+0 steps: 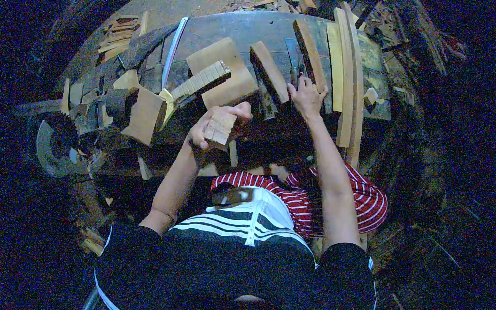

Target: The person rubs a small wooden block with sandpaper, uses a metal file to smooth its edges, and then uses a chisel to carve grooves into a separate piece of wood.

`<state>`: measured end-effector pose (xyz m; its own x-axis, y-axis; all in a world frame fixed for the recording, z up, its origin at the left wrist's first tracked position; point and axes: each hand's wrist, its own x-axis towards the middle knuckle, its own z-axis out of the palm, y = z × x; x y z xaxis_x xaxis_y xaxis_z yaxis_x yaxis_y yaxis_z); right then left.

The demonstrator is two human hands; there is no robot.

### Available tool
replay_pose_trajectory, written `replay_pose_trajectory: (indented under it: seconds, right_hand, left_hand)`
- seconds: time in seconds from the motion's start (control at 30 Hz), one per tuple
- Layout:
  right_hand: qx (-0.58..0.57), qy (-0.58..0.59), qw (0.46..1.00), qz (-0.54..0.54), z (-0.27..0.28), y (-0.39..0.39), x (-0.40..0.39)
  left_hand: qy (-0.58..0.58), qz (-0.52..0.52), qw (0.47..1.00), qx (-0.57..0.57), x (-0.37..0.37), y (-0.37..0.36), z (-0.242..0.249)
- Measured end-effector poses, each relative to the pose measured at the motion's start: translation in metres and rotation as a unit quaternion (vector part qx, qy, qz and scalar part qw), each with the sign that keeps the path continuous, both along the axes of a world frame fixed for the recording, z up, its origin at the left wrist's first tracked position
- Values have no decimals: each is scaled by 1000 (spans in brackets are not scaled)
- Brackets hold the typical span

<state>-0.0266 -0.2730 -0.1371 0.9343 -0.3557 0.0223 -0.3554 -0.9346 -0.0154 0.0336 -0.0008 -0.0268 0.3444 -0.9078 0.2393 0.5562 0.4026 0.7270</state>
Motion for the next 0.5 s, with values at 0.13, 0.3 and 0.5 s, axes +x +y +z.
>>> replay_pose_trajectory:
  seconds: [0.13,0.3,0.5]
  right_hand:
    - [4,-40,997,-70,-5,-8,23]
    - [111,-79,975,-177,-2,-18,32]
    - [166,-87,971,-150,25,0,9]
  left_hand:
    - [115,5,991,68,-12,2,21]
    - [406,-29,908,-98,-15,-2,2]
    - [441,9,894,-82,-19,-3,0]
